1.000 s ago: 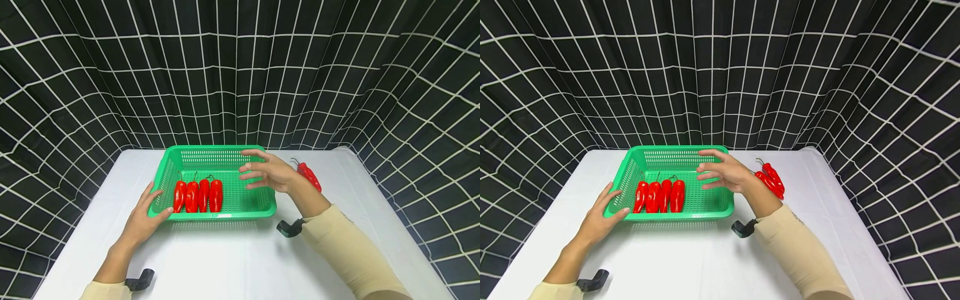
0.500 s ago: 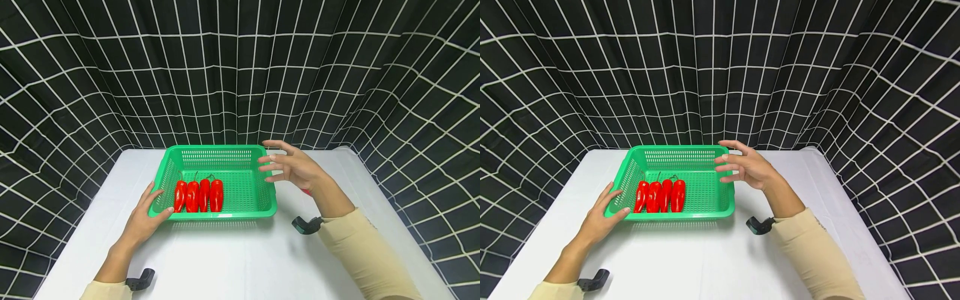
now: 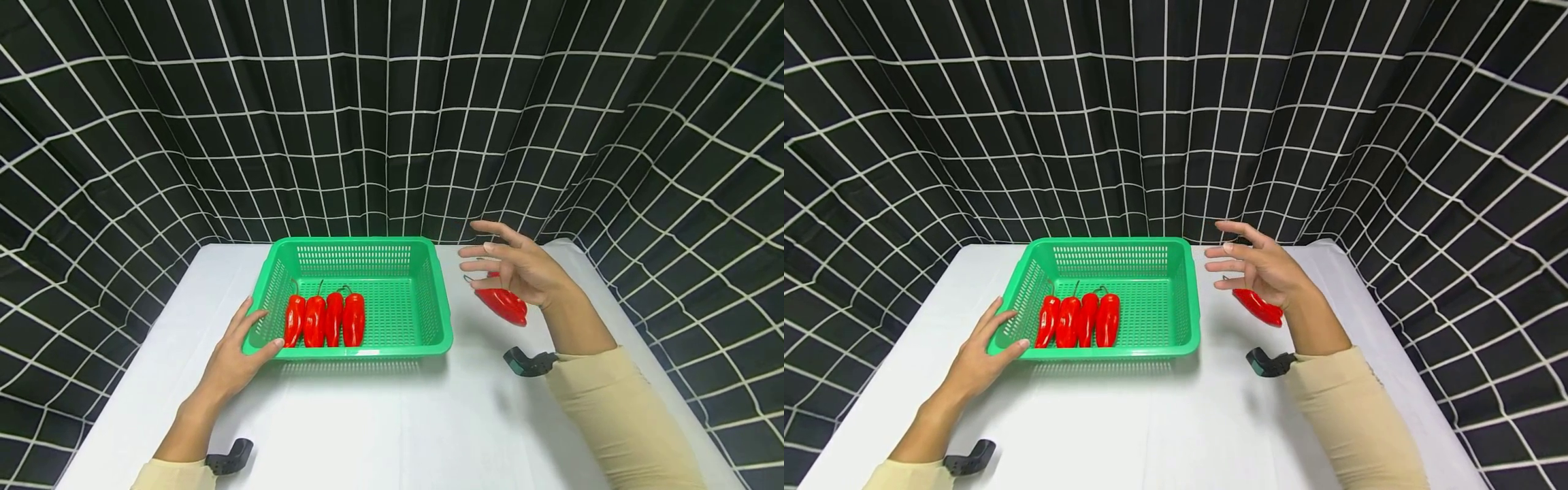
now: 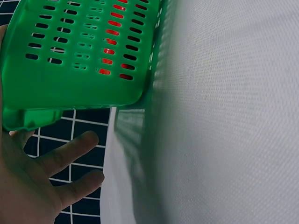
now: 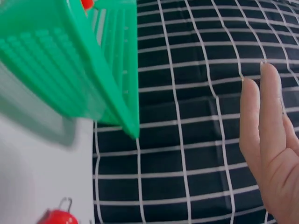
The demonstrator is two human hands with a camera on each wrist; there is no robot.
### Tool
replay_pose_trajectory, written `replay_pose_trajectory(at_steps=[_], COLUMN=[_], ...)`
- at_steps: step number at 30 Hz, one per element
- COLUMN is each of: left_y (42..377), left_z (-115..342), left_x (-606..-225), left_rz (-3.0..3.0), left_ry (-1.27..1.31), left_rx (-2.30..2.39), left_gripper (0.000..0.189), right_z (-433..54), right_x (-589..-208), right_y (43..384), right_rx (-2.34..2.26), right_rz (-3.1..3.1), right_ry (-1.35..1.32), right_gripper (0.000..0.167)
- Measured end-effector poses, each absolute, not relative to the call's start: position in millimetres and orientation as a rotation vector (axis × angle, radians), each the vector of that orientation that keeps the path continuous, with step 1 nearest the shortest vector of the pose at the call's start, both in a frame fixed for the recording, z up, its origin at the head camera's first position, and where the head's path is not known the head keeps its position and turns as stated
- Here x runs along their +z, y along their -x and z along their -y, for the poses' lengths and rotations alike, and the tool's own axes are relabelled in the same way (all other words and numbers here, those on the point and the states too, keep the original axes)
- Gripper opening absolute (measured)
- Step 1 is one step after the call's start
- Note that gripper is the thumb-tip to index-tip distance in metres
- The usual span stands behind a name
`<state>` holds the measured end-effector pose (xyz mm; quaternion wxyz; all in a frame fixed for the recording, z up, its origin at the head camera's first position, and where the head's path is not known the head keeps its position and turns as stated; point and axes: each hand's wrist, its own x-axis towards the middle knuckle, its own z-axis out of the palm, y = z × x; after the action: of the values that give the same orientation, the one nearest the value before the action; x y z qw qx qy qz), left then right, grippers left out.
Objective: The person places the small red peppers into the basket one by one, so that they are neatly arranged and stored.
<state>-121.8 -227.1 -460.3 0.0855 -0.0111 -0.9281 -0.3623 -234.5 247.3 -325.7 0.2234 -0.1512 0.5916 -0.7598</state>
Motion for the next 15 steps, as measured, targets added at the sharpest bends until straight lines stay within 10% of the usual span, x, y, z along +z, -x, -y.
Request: replay_pose_trajectory(at_steps=[15], left_y=[121.9], left_z=[227.2], left_x=[-460.1], left_rz=[2.769], left_ry=[0.034], left_rx=[-1.094], left_gripper=[0.066], right_z=[-296.8], right_x=[-333.6], right_y=[249.8], right_rx=[-2.152], right_rz=[-1.664], right_ry=[0.340], right_gripper=[0.051])
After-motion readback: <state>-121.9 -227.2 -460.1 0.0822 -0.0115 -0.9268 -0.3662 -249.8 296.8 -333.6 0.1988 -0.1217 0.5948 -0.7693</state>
